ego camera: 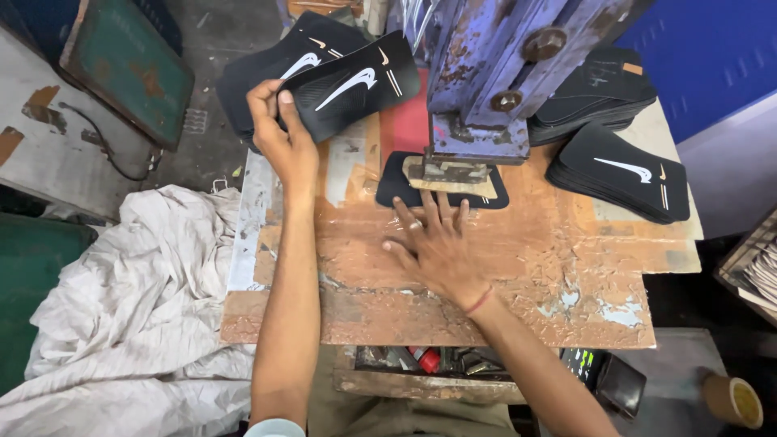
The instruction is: Stamping logos onto black fabric pieces using a manual press machine.
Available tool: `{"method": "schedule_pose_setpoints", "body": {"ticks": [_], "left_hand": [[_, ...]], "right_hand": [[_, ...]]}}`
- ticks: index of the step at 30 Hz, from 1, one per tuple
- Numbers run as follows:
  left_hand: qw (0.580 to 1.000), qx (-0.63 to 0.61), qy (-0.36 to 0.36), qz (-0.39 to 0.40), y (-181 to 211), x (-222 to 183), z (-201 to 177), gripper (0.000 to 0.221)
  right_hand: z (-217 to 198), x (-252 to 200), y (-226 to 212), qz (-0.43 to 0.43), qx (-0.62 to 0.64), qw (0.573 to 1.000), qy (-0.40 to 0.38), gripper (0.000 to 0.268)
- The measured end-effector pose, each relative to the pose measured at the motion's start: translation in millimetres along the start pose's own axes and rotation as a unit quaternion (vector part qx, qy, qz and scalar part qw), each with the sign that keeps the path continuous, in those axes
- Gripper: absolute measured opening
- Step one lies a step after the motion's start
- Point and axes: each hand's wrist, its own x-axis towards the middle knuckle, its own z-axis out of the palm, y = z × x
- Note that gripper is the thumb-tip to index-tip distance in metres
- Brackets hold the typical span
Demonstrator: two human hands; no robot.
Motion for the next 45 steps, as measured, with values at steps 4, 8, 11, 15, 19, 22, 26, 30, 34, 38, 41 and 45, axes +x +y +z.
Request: {"method": "schedule_pose_setpoints", "body": {"ticks": [4,8,11,15,19,22,26,30,34,38,41,45], "left_hand": [[1.0,-0.017,0.023,-0.012,-7,3,0,0.012],[0.999,-0.031,0.035,-0.007,-12,1,-3,0.013],[0.999,-0.04,0.033,-0.011,-11,1,-3,0.014],[0.999,-0.035,0.035,-0.019,-8,0,-4,0.015],[0.998,-0.044,0.034,-0.022,-9,2,-6,0.016],[0.998,-0.031,0.045,-0.01,-12,5,-7,0.015],[0.998,-0.035,0.056,-0.002,-4,6,-12,0.016],[0.996,-0.021,0.083,0.025,-10,27,-11,0.016],[0.994,0.018,0.105,0.036,-34,64,-21,0.017],[0.985,0.114,0.093,0.088,-4,72,-20,0.024],[0.979,0.142,0.09,0.112,23,58,-9,0.019],[0.998,0.058,0.002,0.02,41,21,8,0.007]], "right_hand": [[-15,-42,-4,-0.069,0.06,0.994,0.058,0.071],[-33,-83,-20,-0.039,0.111,0.993,0.011,0.071],[-38,-94,-26,-0.017,0.12,0.992,0.026,0.066],[-42,-94,-29,0.004,0.12,0.992,0.041,0.06],[-43,-95,-29,0.003,0.125,0.991,0.05,0.059],[-43,-90,-30,0.002,0.126,0.99,0.057,0.058],[-43,-94,-30,0.011,0.128,0.991,0.043,0.056],[-41,-94,3,0.0,0.166,0.985,0.048,0.058],[-63,-74,139,0.034,0.113,0.978,0.174,0.045],[-82,-64,226,0.128,-0.127,0.967,0.18,0.076],[-82,-79,214,0.154,-0.103,0.972,0.145,0.052],[-42,-141,156,0.204,0.085,0.973,0.073,0.034]]}}
